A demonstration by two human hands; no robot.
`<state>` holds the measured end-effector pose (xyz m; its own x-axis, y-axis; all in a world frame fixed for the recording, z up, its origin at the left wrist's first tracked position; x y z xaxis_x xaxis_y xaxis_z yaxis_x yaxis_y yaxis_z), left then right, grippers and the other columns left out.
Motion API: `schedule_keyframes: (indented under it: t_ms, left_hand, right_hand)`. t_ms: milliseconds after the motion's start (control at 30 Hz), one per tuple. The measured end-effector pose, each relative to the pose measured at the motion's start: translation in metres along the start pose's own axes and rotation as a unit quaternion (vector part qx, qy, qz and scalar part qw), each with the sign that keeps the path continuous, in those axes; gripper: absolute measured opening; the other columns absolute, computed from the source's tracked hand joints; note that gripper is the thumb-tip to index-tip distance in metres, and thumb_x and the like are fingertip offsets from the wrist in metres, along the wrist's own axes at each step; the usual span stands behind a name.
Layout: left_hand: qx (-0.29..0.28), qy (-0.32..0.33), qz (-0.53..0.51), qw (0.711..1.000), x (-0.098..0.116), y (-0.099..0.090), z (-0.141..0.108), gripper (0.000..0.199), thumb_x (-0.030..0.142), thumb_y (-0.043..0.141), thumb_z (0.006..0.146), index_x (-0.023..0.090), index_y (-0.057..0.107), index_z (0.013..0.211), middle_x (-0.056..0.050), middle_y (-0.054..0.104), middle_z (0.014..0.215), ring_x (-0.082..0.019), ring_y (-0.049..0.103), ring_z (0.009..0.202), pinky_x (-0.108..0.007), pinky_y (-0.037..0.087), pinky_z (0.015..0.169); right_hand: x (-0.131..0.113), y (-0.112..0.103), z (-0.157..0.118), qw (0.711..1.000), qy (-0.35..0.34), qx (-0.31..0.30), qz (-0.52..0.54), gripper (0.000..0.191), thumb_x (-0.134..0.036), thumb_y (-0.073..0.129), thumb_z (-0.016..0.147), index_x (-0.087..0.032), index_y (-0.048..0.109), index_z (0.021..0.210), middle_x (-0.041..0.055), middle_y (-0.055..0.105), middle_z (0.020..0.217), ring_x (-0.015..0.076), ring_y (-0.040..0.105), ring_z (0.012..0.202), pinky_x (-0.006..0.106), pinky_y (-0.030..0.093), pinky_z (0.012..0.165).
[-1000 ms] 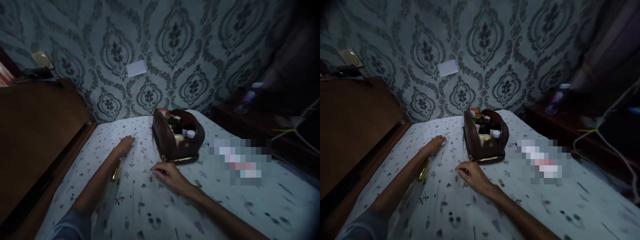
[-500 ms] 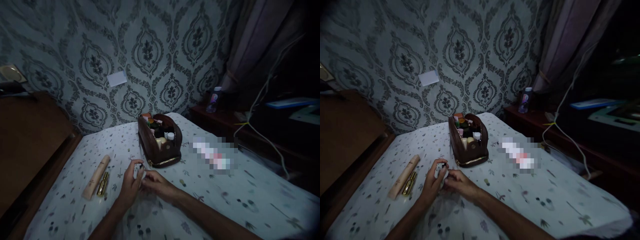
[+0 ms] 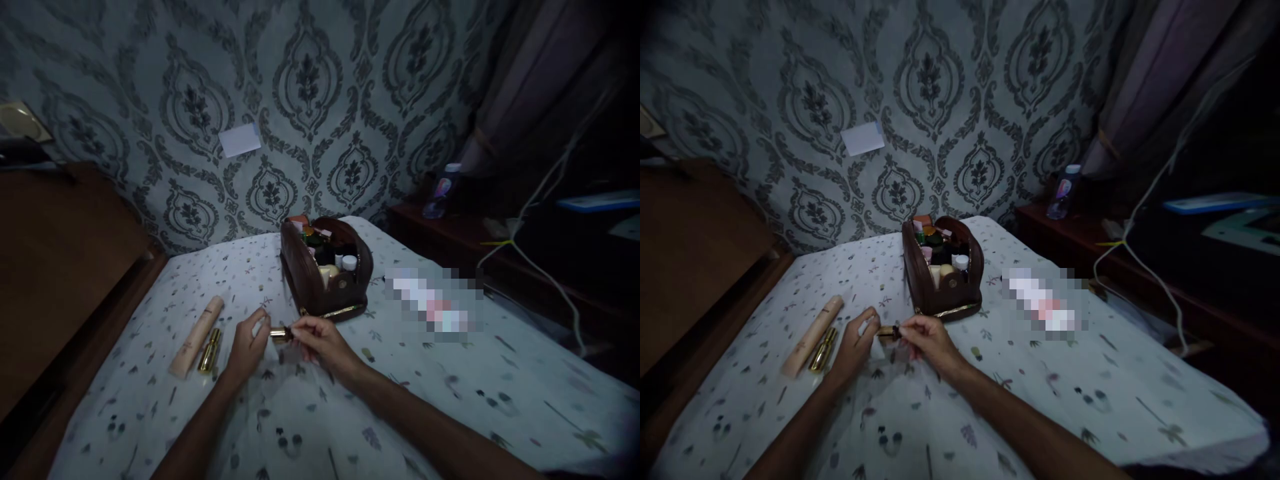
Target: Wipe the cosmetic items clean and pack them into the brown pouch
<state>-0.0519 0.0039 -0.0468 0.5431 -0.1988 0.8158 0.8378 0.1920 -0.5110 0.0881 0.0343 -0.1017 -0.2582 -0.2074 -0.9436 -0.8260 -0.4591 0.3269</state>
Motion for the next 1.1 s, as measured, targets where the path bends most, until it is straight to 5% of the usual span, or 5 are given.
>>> schedule_keyframes:
  t_ms: [167,533,667,833,1100]
  left_hand:
    - [-0.089,-0.041,-0.038,0.994,-0.008,0.017,0.001,0.031,0.043,0.039,0.089,0.021,0.042,0.067,0.004,0.041,0.065,-0.014,0.044,0.069,-0.025,0.036,0.067]
    - [-0.110,-0.039,-0.057,0.991,-0.005,0.024,-0.008,0.035,0.050,0.037,0.093,0.021,0.044,0.073,0.004,0.045,0.067,-0.014,0.045,0.069,-0.025,0.038,0.069]
    - [-0.119,-0.001,-0.052,0.992,0.004,0.031,-0.014,0.029,0.045,0.041,0.093,0.020,0.051,0.102,0.002,0.058,0.080,-0.016,0.055,0.076,-0.027,0.042,0.074]
    - [-0.135,0.013,-0.021,0.991,0.005,0.039,-0.021,0.048,0.043,0.046,0.093,0.018,0.039,0.133,-0.001,0.064,0.089,-0.018,0.061,0.078,-0.028,0.045,0.074]
    - [-0.052,0.095,0.092,0.990,0.006,0.027,-0.020,0.020,0.039,0.045,0.095,0.022,0.055,0.101,-0.001,0.066,0.083,-0.017,0.064,0.075,-0.025,0.044,0.070]
  right_hand:
    - [-0.009,-0.004,0.000,0.998,-0.028,0.004,-0.048,0.039,-0.053,0.077,0.066,-0.018,0.068,0.081,-0.0032,0.061,0.057,0.0083,0.048,0.042,0.021,0.030,0.038]
    - [-0.012,-0.008,0.002,0.997,-0.051,0.026,-0.048,0.041,-0.050,0.078,0.066,-0.019,0.060,0.086,-0.0028,0.062,0.061,0.0110,0.055,0.047,0.023,0.038,0.044]
    - [-0.007,-0.007,0.003,0.997,-0.054,0.030,-0.037,0.045,-0.047,0.080,0.064,-0.019,0.059,0.093,-0.0036,0.062,0.065,0.0117,0.056,0.051,0.024,0.041,0.049]
    - [0.003,-0.002,0.001,0.999,-0.037,0.014,-0.012,0.048,-0.039,0.081,0.065,-0.020,0.053,0.099,-0.0045,0.065,0.070,0.0117,0.058,0.057,0.026,0.045,0.058]
    - [0.007,0.008,0.000,0.999,-0.030,-0.040,-0.015,0.039,-0.042,0.074,0.071,-0.020,0.055,0.097,-0.0054,0.061,0.062,0.0102,0.051,0.050,0.024,0.041,0.051]
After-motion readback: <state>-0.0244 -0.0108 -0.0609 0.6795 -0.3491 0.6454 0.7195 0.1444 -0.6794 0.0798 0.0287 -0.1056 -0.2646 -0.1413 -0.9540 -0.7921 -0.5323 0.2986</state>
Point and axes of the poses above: each hand's wrist, its own z-axis towards the middle knuckle, its own y-axis out of the palm, x = y × z, the point moved 7 cm from there along z, towards the middle knuckle
